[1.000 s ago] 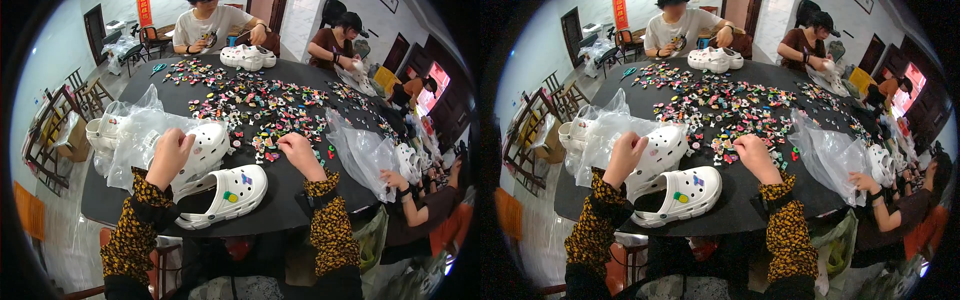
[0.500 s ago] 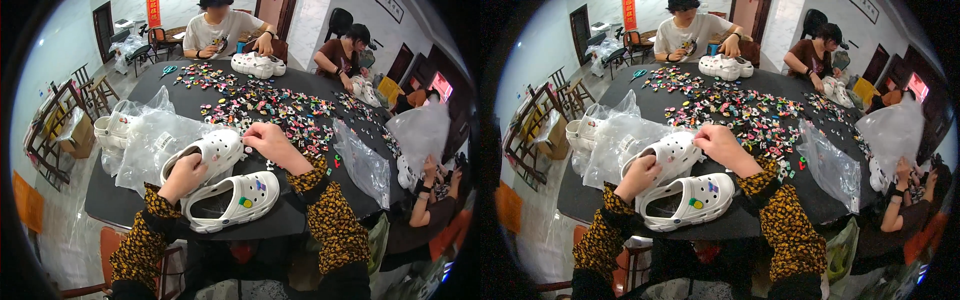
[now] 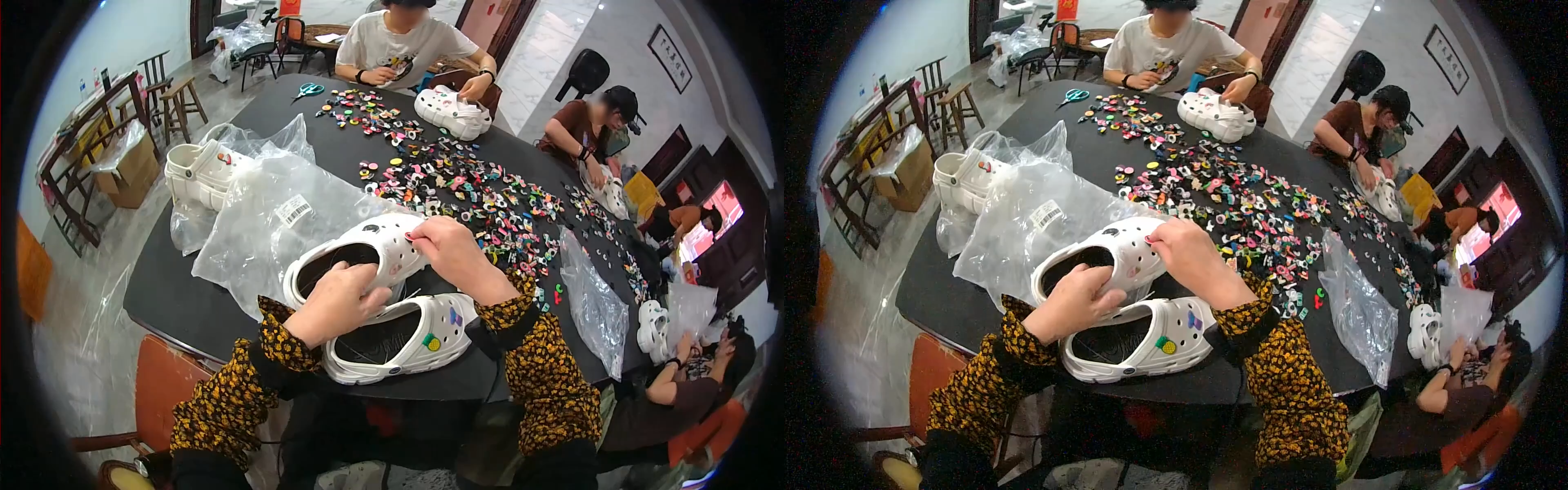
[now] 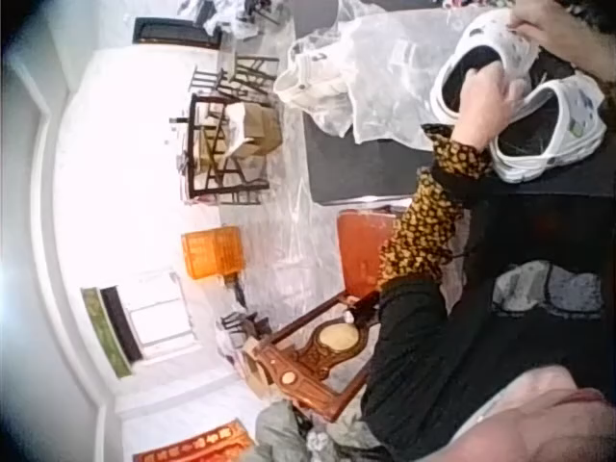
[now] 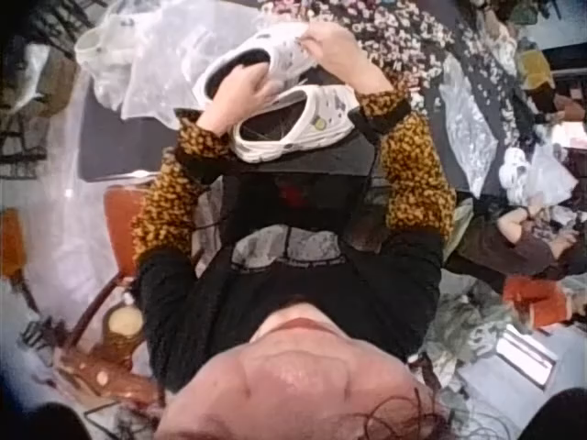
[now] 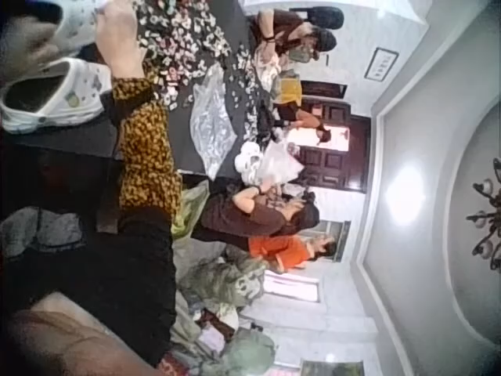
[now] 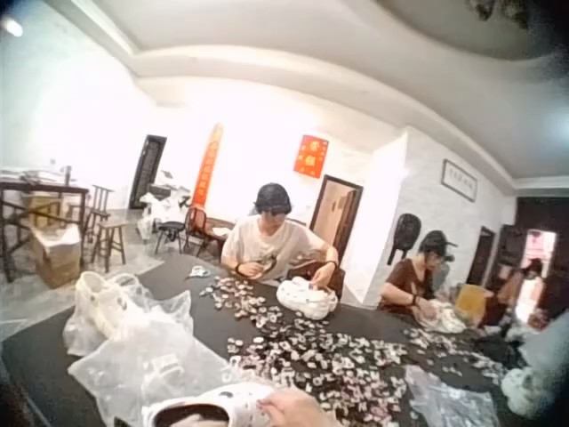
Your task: The person is seen attaching decorative charms and accessories to clogs/shoes in a manufacturing or assembly setting.
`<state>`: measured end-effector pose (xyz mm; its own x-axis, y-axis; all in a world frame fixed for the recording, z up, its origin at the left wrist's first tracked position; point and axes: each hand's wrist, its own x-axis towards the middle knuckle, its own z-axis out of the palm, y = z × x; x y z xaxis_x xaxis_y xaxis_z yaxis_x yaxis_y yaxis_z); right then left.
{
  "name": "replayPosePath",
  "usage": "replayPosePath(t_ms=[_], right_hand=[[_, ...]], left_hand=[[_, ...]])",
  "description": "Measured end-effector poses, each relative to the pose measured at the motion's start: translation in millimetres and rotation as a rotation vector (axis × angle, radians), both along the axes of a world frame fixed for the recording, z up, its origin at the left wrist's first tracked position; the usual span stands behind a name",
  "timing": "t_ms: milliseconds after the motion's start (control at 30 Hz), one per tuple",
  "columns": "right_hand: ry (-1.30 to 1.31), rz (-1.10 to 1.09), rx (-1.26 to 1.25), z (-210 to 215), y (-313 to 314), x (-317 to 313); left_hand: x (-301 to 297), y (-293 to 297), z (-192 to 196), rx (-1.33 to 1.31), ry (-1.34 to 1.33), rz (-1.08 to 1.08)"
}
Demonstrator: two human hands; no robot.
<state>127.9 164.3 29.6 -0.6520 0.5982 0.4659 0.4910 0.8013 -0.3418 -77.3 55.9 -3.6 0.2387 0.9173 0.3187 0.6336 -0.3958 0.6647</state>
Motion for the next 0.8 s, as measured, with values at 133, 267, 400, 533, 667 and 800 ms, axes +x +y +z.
replayPosePath(t_ms=[133, 267, 400, 533, 667, 800], right_hand=[[0.016, 0.017, -0.036, 2, 1, -1], [-0.027, 0.039, 0.013, 2, 3, -2], [-0.098, 0.046, 0.124, 2, 5, -3], [-0.119, 0.055, 0.17, -1, 4, -2], [-0.167, 0.113, 0.168, 1, -1, 0], [-0.268, 0.15, 0.162, 4, -7, 4]], left_hand=[[0, -4, -1, 0.07, 0.036, -0.025], [-1, -6, 1, 0.007, 0.042, -0.029], [-1, -6, 0, 0.013, 0.045, -0.031], [-2, -3, -2, 0.038, 0.042, -0.044], [-3, 0, -5, 0.038, -0.004, -0.053], [-5, 1, -4, 0.045, -0.057, -0.063]])
